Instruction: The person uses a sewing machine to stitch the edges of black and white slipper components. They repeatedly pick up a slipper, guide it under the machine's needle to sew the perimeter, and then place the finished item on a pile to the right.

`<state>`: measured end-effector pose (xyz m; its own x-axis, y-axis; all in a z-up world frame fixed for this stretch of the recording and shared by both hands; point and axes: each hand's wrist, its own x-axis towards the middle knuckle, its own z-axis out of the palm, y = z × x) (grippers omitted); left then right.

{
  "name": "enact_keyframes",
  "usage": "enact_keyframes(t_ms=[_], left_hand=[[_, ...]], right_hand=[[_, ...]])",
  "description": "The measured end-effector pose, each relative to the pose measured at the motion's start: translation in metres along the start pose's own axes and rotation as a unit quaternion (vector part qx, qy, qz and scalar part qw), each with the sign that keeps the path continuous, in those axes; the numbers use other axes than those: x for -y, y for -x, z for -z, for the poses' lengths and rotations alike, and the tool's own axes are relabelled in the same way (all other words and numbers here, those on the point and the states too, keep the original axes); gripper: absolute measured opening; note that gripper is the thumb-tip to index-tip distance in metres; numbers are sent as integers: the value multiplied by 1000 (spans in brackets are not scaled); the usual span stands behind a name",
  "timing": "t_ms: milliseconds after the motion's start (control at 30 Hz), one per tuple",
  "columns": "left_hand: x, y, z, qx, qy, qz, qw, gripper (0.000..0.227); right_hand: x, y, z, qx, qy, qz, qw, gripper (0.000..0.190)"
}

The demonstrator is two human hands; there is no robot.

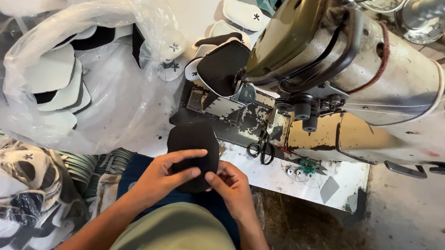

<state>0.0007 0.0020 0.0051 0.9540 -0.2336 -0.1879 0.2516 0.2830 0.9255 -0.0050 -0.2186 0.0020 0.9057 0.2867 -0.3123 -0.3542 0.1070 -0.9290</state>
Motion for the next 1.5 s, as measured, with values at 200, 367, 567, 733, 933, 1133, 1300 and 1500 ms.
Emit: enact_keyframes(t_ms=[200, 367, 567, 733, 933, 1133, 1300, 1500], left_hand=[[-14, -6, -10, 82, -47, 8, 996, 56], [-25, -27, -29, 89, -113, -54, 988, 61], [-34, -63, -61, -28, -209, -154, 965, 67], [-42, -93, -68, -132, -220, -148, 955, 78], [-50, -124, -21, 0, -136, -80, 988, 79], [-72, -136, 4, 87, -103, -42, 990, 75], [-80, -146, 19, 111, -117, -55, 985, 74], [-91, -164, 22, 145, -72, -26, 986, 75]], right_hand=[[17, -9, 6, -67, -24, 32, 997, 37], [37, -32, 23, -123, -20, 61, 990, 31], [70, -89, 34, -163, -7, 18, 986, 27], [73, -139, 33, -176, -139, 60, 973, 31], [59, -137, 31, -198, -120, 149, 961, 34], [49, -117, 19, -138, -140, 161, 967, 31], [43, -111, 12, -145, -134, 144, 970, 27], [48, -116, 9, -149, -134, 139, 970, 25]])
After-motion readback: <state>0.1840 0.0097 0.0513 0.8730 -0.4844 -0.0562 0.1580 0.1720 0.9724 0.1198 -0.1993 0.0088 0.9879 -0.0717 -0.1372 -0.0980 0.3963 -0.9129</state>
